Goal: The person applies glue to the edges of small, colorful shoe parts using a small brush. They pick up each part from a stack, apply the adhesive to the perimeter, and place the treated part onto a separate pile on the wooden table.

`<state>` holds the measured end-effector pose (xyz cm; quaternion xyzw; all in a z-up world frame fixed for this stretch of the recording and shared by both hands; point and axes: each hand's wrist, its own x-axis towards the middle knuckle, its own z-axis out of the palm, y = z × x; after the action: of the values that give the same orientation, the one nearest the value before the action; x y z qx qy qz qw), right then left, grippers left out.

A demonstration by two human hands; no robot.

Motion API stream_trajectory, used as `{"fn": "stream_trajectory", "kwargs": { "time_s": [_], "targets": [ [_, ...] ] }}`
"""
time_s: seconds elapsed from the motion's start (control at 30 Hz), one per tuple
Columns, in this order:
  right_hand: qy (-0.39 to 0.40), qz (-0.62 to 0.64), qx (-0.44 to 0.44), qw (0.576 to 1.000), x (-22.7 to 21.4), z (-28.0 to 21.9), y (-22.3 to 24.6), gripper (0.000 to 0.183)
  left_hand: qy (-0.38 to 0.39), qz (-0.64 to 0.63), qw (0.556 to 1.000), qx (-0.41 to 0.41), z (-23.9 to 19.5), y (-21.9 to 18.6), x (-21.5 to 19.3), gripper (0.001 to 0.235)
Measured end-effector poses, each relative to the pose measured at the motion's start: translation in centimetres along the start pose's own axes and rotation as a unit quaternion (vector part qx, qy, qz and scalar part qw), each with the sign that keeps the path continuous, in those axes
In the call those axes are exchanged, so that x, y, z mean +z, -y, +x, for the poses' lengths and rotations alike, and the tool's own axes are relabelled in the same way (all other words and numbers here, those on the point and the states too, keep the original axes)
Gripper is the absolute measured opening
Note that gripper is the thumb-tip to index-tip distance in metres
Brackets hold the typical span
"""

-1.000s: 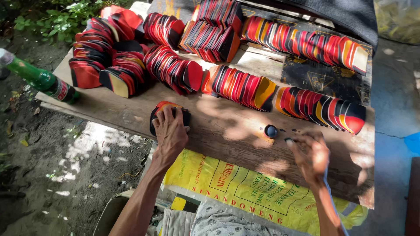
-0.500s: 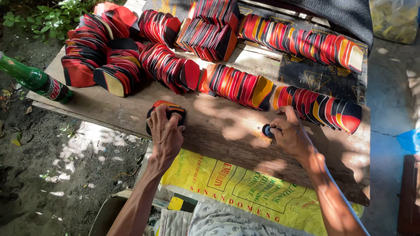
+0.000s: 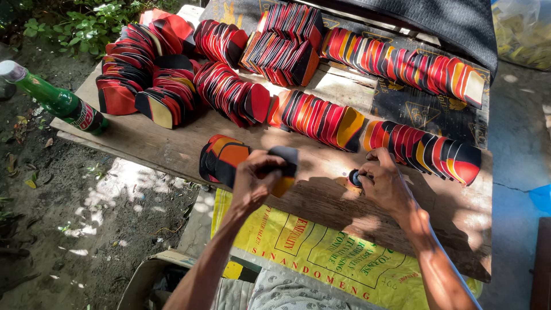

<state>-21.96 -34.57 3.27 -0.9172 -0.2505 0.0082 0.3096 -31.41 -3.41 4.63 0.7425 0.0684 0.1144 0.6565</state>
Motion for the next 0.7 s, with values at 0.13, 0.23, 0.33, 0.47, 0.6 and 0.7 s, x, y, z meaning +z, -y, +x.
{"fn": "stream_trajectory", "kwargs": {
  "time_s": [0.13, 0.23, 0.33, 0.47, 0.6, 0.7],
  "targets": [
    [0.006, 0.070, 0.055, 0.996, -0.5, 0.1, -1.5, 0.016, 0.051, -0.305, 0.940, -0.147, -0.1, 2.1, 3.7, 0.033],
    [-0.024, 0.025, -0.026, 0.999, -0.9, 0.0, -1.8, 0.017, 0.047, -0.397, 0.901, -0.167, 0.7, 2.7, 6.2, 0.039],
    [-0.034, -0.045, -0.061, 0.997, -0.4, 0.0, -1.0, 0.016, 0.043, -0.404, 0.892, -0.199, 1.6, 2.8, 7.3, 0.044],
    [-0.053, -0.064, -0.077, 0.994, -0.6, -0.1, 0.0, 0.016, 0.072, -0.408, 0.891, -0.186, 2.1, 2.5, 8.3, 0.051],
    [-0.075, -0.059, -0.053, 0.994, -1.1, -0.8, 0.0, 0.016, 0.108, -0.481, 0.846, -0.204, 1.8, 2.4, 9.2, 0.054],
    [-0.126, 0.002, 0.000, 0.992, -1.2, -1.4, -0.3, 0.018, 0.134, -0.547, 0.795, -0.224, 2.1, 2.1, 10.7, 0.060]
  ]
}}
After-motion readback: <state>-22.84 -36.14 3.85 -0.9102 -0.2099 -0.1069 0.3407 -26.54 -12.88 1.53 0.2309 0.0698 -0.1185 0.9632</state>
